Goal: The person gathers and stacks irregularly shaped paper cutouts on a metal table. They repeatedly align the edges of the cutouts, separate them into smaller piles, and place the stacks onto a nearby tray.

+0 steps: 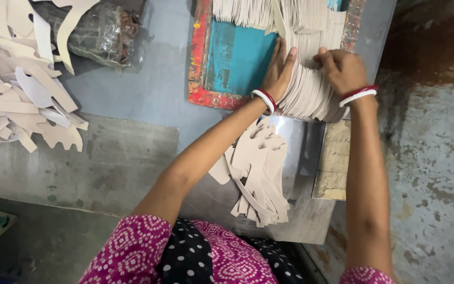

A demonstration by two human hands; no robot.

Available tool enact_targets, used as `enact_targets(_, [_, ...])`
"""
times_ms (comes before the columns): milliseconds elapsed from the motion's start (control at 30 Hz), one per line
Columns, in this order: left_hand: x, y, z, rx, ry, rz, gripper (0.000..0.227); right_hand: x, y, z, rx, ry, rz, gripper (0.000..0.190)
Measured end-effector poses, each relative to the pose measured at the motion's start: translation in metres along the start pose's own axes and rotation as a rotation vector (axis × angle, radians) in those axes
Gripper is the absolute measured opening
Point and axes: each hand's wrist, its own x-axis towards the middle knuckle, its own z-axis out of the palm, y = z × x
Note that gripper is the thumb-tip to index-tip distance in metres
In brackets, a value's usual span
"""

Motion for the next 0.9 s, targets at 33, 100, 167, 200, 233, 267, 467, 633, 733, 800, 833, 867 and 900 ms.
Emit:
enact_targets(33, [0.002, -0.003, 0.000, 0.001, 0.002, -0.001, 0.088, 0.000, -0.004, -0.001, 0.001, -0.001, -0.002, 0.046])
enact_targets(100, [0.004, -0.010, 0.003, -0.044, -0.015, -0.014, 0.089, -0.003, -0.011, -0.005, -0.048, -0.075, 0.041, 0.050])
enact_targets(167, [0.004, -0.010, 0.000, -0.106, -0.022, -0.027, 0.092, 0.005, -0.015, -0.005, -0.077, -0.110, 0.051, 0.051])
enact_targets(200, [0.004, -0.009, -0.001, -0.168, -0.038, -0.040, 0.095, 0.008, -0.017, -0.005, -0.104, -0.140, 0.068, 0.053])
enact_targets(233, [0.004, -0.008, -0.003, -0.164, -0.040, -0.039, 0.095, 0.013, -0.021, -0.001, -0.101, -0.138, 0.068, 0.053])
enact_targets(267, [0.003, -0.006, -0.002, -0.209, -0.034, -0.058, 0.098, 0.017, -0.025, 0.002, -0.043, -0.106, 0.042, 0.053])
enact_targets(467, [0.004, -0.005, -0.007, -0.309, -0.024, -0.107, 0.105, 0.027, -0.016, 0.033, 0.148, -0.054, -0.031, 0.051])
enact_targets(633, [0.011, -0.023, -0.004, -0.329, -0.063, -0.107, 0.102, 0.029, -0.032, 0.023, 0.094, -0.166, 0.055, 0.051])
enact_targets(733, [0.005, -0.017, -0.003, -0.293, -0.045, -0.097, 0.101, 0.032, -0.023, 0.032, 0.125, -0.171, 0.063, 0.051])
enact_targets(800, [0.001, -0.001, -0.008, -0.272, -0.029, -0.087, 0.100, 0.035, -0.025, 0.035, 0.259, -0.131, 0.020, 0.053])
enact_targets(833, [0.001, -0.004, -0.007, -0.272, -0.025, -0.087, 0.100, 0.038, -0.027, 0.037, 0.259, -0.134, 0.017, 0.053])
enact_targets(867, [0.002, -0.008, -0.007, -0.284, -0.023, -0.087, 0.100, 0.041, -0.030, 0.039, 0.263, -0.161, 0.063, 0.053])
enact_targets(900, [0.003, -0.011, -0.006, -0.296, -0.020, -0.086, 0.101, 0.044, -0.032, 0.041, 0.267, -0.188, 0.108, 0.052])
